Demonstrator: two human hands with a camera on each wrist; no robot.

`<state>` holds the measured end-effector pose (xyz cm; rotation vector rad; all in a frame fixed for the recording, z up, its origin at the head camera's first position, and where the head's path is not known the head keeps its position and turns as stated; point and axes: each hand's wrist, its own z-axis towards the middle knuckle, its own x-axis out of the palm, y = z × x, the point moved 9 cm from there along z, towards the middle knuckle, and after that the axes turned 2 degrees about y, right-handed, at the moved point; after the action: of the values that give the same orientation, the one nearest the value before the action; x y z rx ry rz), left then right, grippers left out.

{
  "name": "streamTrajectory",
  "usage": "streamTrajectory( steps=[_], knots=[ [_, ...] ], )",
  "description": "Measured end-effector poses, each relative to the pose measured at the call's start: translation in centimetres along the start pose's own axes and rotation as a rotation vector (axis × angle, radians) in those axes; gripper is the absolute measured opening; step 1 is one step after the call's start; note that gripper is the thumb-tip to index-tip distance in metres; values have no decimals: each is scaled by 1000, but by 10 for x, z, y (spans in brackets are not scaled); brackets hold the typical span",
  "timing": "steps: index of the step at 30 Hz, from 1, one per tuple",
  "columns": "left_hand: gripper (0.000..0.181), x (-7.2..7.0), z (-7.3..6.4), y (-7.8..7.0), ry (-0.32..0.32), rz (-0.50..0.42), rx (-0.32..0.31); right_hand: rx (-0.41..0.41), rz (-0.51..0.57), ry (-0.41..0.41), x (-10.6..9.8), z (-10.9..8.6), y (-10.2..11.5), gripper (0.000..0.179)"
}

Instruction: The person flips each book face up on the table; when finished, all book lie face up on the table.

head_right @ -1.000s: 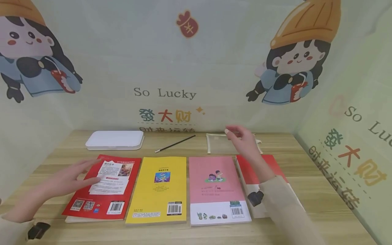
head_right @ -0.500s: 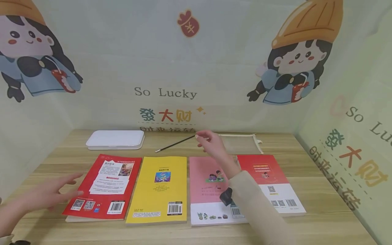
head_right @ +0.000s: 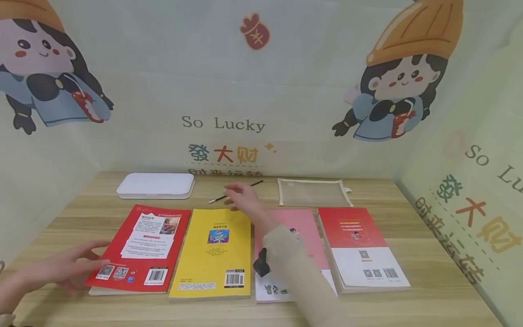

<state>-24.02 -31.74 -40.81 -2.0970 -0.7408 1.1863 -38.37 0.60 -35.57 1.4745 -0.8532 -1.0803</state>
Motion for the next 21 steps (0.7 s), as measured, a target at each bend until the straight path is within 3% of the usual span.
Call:
streamTrajectory(
  steps=[6, 15, 21],
  knots=[
    [69, 7, -2, -1, 108, -90, 48, 40, 101, 61, 39, 10, -11, 34],
    [74, 14, -3, 0, 161, -131, 23, 152, 143, 133, 89, 17, -25, 35],
    [73, 16, -3, 2, 180, -150, 30, 227, 133, 163, 111, 18, -31, 43]
  ],
)
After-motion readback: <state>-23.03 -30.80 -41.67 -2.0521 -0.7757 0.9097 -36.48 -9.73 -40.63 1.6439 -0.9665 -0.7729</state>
